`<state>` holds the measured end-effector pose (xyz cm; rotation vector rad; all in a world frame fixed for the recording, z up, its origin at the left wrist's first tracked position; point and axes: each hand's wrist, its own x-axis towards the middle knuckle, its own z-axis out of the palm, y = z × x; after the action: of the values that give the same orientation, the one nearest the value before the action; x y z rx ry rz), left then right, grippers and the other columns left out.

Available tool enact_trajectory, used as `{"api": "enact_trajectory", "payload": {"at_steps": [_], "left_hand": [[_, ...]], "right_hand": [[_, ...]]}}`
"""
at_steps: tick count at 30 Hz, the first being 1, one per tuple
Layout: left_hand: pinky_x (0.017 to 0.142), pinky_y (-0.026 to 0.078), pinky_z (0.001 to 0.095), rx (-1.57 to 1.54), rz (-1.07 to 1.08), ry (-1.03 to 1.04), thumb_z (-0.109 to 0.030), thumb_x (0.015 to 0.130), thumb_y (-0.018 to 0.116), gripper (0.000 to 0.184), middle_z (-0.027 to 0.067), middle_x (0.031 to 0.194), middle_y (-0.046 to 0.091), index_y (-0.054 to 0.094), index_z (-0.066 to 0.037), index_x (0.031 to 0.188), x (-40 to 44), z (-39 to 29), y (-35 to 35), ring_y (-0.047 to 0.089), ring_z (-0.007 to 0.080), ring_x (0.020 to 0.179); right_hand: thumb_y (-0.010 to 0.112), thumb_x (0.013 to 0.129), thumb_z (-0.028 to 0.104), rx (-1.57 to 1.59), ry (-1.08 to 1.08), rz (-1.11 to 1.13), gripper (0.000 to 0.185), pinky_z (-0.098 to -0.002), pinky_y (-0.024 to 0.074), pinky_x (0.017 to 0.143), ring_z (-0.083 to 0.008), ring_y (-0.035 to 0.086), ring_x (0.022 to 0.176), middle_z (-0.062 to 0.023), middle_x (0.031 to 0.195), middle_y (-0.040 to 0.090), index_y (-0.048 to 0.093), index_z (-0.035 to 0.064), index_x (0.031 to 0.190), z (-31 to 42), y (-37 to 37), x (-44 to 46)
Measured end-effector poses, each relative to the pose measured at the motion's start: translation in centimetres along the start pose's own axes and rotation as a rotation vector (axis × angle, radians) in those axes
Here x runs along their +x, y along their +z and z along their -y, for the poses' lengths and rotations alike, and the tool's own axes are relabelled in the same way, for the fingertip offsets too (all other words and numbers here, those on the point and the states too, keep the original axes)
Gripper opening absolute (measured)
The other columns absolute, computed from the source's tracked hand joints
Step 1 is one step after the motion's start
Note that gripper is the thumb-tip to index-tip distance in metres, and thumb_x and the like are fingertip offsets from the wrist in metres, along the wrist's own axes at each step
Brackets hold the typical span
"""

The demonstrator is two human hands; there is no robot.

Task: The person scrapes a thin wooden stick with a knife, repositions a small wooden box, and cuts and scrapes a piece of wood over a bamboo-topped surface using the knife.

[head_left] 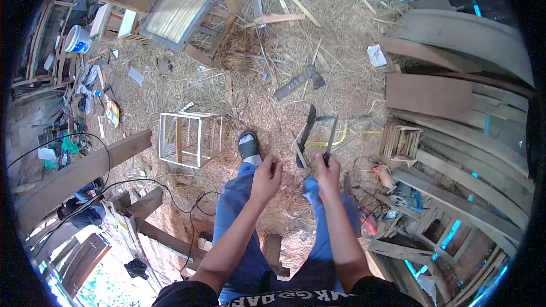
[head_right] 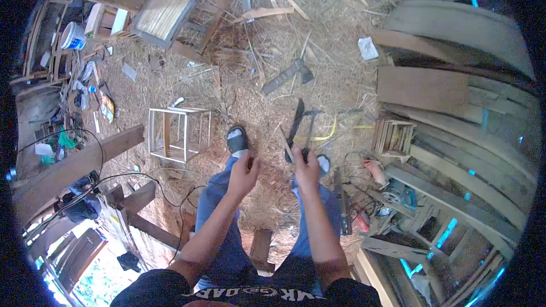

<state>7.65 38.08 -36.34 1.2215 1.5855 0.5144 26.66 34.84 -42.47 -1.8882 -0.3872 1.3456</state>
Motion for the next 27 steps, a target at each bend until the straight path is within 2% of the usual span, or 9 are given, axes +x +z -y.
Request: {"api": "enact_trajectory", "payload": {"at_steps": [4,6,11,13,14,17,19,22,27], "left_hand": [[0.062,0.044,0.0308,-0.02,-0.056,-0.092,-0.013,0.102,0.061,0.009,0.0047,0.074,0.056,0.06,-0.003,0.103,-1.4,-3.4,-2.1,0.052,0.0116,0.068],[0.061,0.046,0.0313,-0.03,-0.117,-0.048,-0.014,0.102,0.063,0.012,0.0072,0.072,0.059,0.06,-0.003,0.105,-1.6,-6.4,-2.9,0.054,0.0133,0.065],[0.061,0.045,0.027,-0.196,-0.141,-0.001,-0.012,0.103,0.06,0.01,0.0013,0.077,0.058,0.061,-0.003,0.108,-1.0,-12.0,-4.6,0.053,0.0074,0.068],[0.06,0.044,0.0262,-0.28,-0.132,0.013,-0.009,0.102,0.057,0.009,0.0015,0.078,0.058,0.06,-0.003,0.108,-0.4,-13.7,-4.9,0.053,0.0075,0.069],[0.06,0.044,0.0257,-0.358,-0.124,-0.034,-0.007,0.101,0.054,0.009,0.0013,0.078,0.058,0.06,-0.002,0.108,-0.2,-14.6,-5.0,0.053,0.0073,0.07],[0.061,0.044,0.0254,-0.294,-0.157,0.011,-0.006,0.101,0.054,0.01,0.0019,0.079,0.058,0.059,-0.002,0.107,0.6,-18.0,-5.5,0.053,0.0072,0.071],[0.064,0.046,0.0245,-0.329,-0.159,-0.047,-0.004,0.1,0.052,0.012,0.0035,0.08,0.061,0.059,-0.001,0.109,2.2,-18.6,-5.4,0.057,0.0081,0.072],[0.07,0.05,0.0247,-0.385,-0.114,-0.073,-0.004,0.1,0.054,0.011,0.0087,0.084,0.069,0.059,0.0,0.109,6.0,-17.0,-5.3,0.066,0.0113,0.078],[0.067,0.051,0.0267,-0.379,-0.065,-0.15,-0.007,0.101,0.059,0.009,0.0095,0.085,0.07,0.058,0.0,0.106,13.2,-16.6,-9.7,0.066,0.0124,0.074]], "right_hand": [[0.065,0.104,0.027,0.03,-0.094,0.074,0.021,-0.024,0.0289,0.043,-0.0027,0.038,0.048,0.009,0.063,0.045,0.062,0.0115,0.09,3.6,0.1,-2.9],[0.064,0.104,0.028,0.059,0.011,0.105,0.022,-0.0238,0.0299,0.043,-0.003,0.039,0.049,0.008,0.063,0.047,0.063,0.0101,0.092,8.3,0.2,-5.0],[0.064,0.103,0.028,0.107,-0.104,0.178,0.02,-0.0234,0.0304,0.044,-0.003,0.039,0.05,0.0079,0.063,0.046,0.064,0.0098,0.094,14.2,-1.5,-6.2],[0.064,0.103,0.026,0.166,0.078,0.225,0.019,-0.0235,0.0304,0.044,-0.0033,0.04,0.05,0.0083,0.064,0.045,0.063,0.01,0.094,18.1,-3.0,-6.9],[0.065,0.101,0.028,0.136,0.055,0.211,0.027,-0.0299,0.0435,0.064,-0.0091,0.052,0.07,0.0027,0.073,0.058,0.068,0.0028,0.09,18.8,-3.9,-6.4],[0.065,0.101,0.027,0.067,0.156,0.186,0.026,-0.03,0.0444,0.065,-0.0091,0.053,0.071,0.0032,0.073,0.058,0.068,0.0029,0.091,23.6,-6.0,-6.1],[0.066,0.101,0.027,-0.05,-0.046,0.141,0.02,-0.0257,0.0323,0.045,-0.0052,0.041,0.05,0.0075,0.063,0.046,0.065,0.0108,0.089,22.0,-6.7,-2.8],[0.068,0.098,0.03,-0.085,-0.072,0.025,0.024,-0.0311,0.0345,0.051,-0.0091,0.044,0.054,0.0051,0.063,0.05,0.068,0.0081,0.09,24.7,-6.6,-0.3],[0.067,0.097,0.028,-0.318,-0.008,-0.049,0.021,-0.0288,0.0336,0.046,-0.008,0.042,0.05,0.0042,0.065,0.049,0.067,0.0075,0.093,25.1,-3.4,8.1]]}}
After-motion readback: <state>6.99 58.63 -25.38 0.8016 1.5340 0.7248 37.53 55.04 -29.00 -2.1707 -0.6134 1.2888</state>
